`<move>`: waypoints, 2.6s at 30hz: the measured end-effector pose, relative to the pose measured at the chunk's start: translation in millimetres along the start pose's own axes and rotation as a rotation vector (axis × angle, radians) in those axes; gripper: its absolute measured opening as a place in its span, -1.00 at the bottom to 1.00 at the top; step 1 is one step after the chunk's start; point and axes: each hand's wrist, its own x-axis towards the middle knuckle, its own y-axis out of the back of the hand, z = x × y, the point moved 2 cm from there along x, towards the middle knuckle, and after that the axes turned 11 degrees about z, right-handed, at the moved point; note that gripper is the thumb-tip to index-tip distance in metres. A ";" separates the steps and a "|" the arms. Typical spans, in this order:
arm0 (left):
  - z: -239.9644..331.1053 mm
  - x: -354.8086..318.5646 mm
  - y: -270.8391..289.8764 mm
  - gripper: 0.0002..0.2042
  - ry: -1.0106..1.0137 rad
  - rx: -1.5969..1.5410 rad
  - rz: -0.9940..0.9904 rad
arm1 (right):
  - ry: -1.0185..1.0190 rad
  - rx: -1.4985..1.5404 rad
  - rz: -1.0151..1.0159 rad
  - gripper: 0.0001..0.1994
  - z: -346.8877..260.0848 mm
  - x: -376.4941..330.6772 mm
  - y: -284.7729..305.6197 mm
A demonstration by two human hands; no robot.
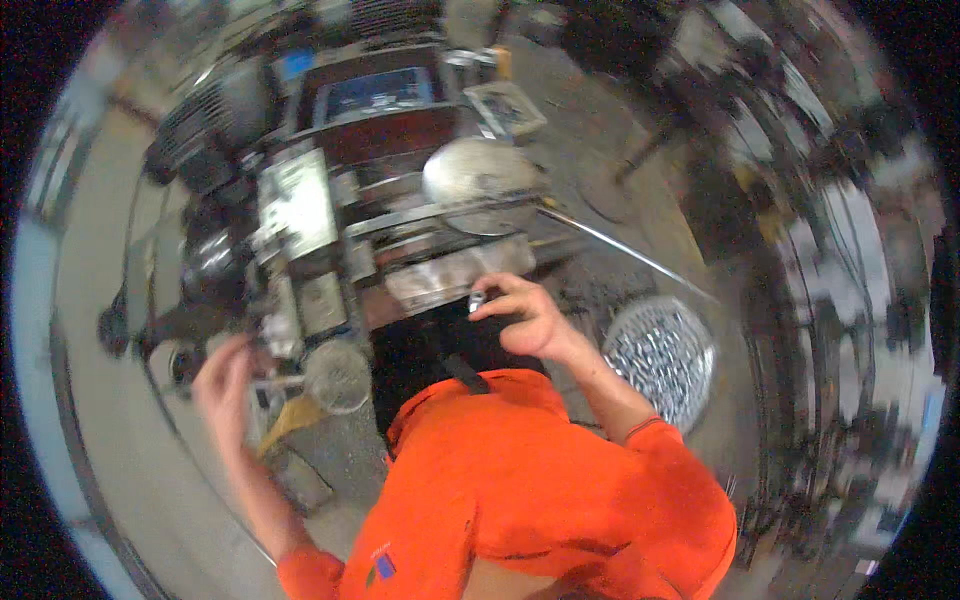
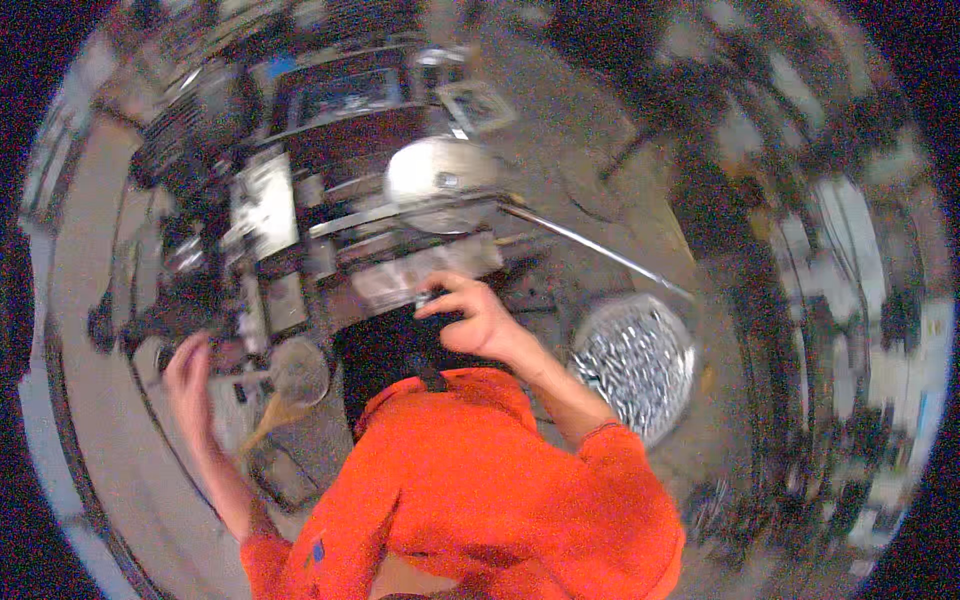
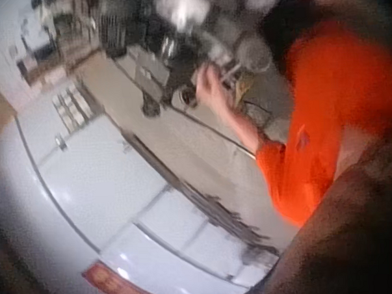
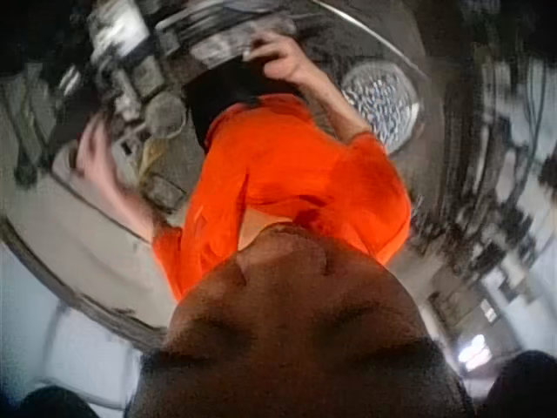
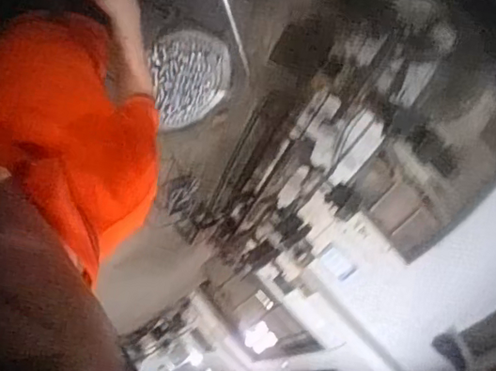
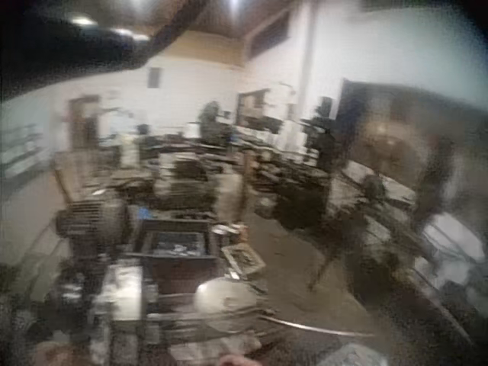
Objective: The person operates a metal turning machine, repeatedly inserting small metal parts into the chuck, engaging the machine, and removing the finished parts. The person places the processed parts into a perforated metal basket. The cycle repeats throughout the clip.
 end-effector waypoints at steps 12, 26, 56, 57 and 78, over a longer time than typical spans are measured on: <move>0.3 -35.9 -113.0 -0.67 0.359 -0.906 -0.505 | 0.290 0.108 -0.143 -0.66 -79.0 69.3 -97.6; 1.7 -3.6 -66.1 -0.66 0.014 -0.152 -0.335 | 0.591 -0.316 -0.489 -0.76 -87.4 114.7 -128.5; -189.7 -129.3 190.9 -0.74 0.380 0.854 0.554 | 0.268 -0.642 -0.521 -0.71 -36.6 269.1 -272.9; -190.0 -128.5 191.5 -0.75 0.410 0.903 0.537 | 0.298 -0.634 -0.517 -0.73 -33.9 269.4 -274.9; -225.9 -42.9 274.7 -0.76 -0.143 0.974 0.884 | 0.507 -0.412 -0.257 -0.69 -42.4 246.5 -209.9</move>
